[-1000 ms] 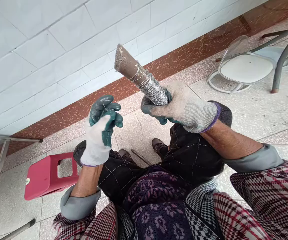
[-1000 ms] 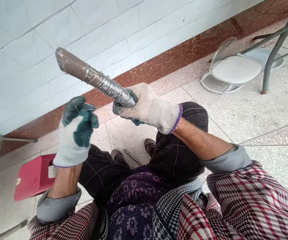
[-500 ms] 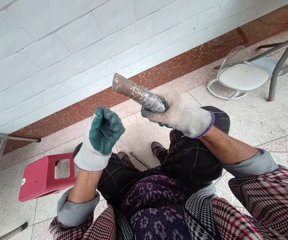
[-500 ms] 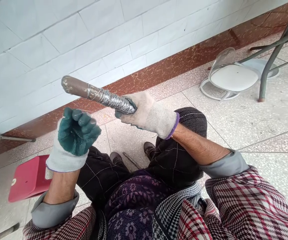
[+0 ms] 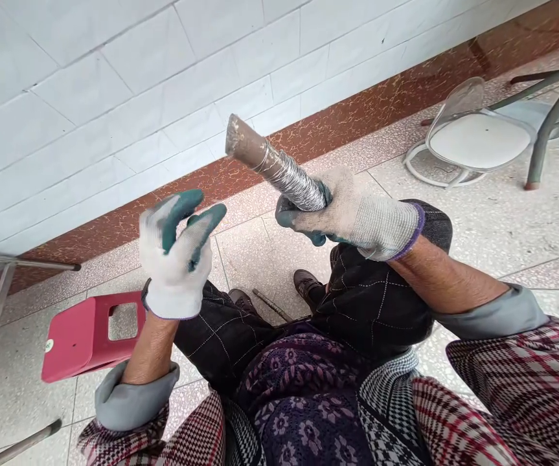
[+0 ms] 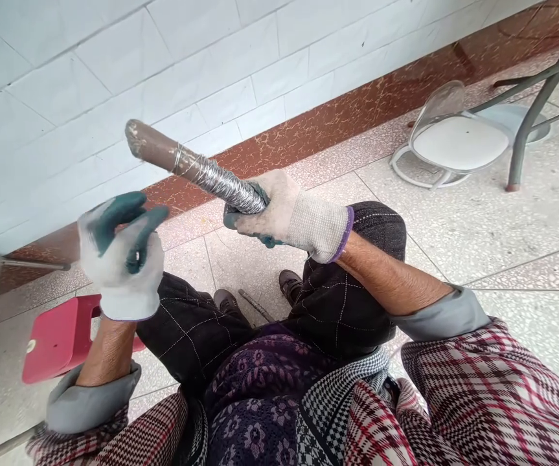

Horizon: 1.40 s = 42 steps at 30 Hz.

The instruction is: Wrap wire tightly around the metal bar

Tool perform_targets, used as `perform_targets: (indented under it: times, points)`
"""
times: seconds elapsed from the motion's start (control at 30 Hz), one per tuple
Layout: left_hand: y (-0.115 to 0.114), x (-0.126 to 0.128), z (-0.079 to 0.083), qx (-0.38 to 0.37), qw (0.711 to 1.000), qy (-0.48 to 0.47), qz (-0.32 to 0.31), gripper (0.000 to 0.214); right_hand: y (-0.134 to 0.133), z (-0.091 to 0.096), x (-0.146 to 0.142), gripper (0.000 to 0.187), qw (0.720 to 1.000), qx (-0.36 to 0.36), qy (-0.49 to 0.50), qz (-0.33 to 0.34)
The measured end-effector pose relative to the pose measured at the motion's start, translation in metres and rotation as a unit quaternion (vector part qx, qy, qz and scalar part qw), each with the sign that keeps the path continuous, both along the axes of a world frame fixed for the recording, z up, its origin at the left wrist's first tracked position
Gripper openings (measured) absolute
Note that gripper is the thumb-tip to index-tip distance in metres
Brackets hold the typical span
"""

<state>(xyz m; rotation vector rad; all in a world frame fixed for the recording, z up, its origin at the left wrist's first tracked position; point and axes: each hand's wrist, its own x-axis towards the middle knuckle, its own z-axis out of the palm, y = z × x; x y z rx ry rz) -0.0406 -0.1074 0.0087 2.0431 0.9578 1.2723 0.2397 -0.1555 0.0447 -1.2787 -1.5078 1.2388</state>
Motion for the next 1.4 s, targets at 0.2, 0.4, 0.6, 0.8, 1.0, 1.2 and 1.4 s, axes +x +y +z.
perform_targets:
  times: [0.2, 0.4, 0.6, 0.8, 1.0, 1.2, 1.4]
  points:
    - [0.006, -0.001, 0.025, 0.138, 0.979, 0.145, 0.046, 0.040, -0.001, 0.001, 0.001, 0.012, 0.999, -0.036, 0.005, 0.014]
    - [-0.018, 0.016, 0.052, 0.032, 0.990, 0.127, -0.044, 0.012, 0.001, 0.005, 0.000, 0.021, 0.999, -0.028, -0.021, -0.009]
    - [-0.025, 0.033, 0.054, -0.117, 0.992, -0.027, -0.027, 0.016, 0.003, 0.004, -0.003, 0.016, 0.998, -0.008, -0.062, 0.016]
    - [-0.014, 0.050, 0.044, -0.304, 0.931, -0.185, -0.084, 0.020, 0.004, -0.004, -0.002, 0.012, 0.997, 0.032, -0.052, 0.039]
    - [-0.014, 0.043, 0.048, -0.345, 0.906, -0.223, -0.103, 0.012, 0.006, -0.003, -0.001, 0.013, 0.999, 0.007, -0.038, 0.021]
    - [-0.002, 0.044, 0.033, -0.386, 0.821, -0.416, -0.062, 0.016, 0.004, -0.006, 0.003, 0.012, 1.000, -0.013, 0.015, -0.003]
    - [0.007, 0.059, -0.003, -0.432, 0.729, -0.531, 0.021, 0.032, 0.015, -0.015, 0.018, 0.026, 0.991, 0.003, 0.117, -0.072]
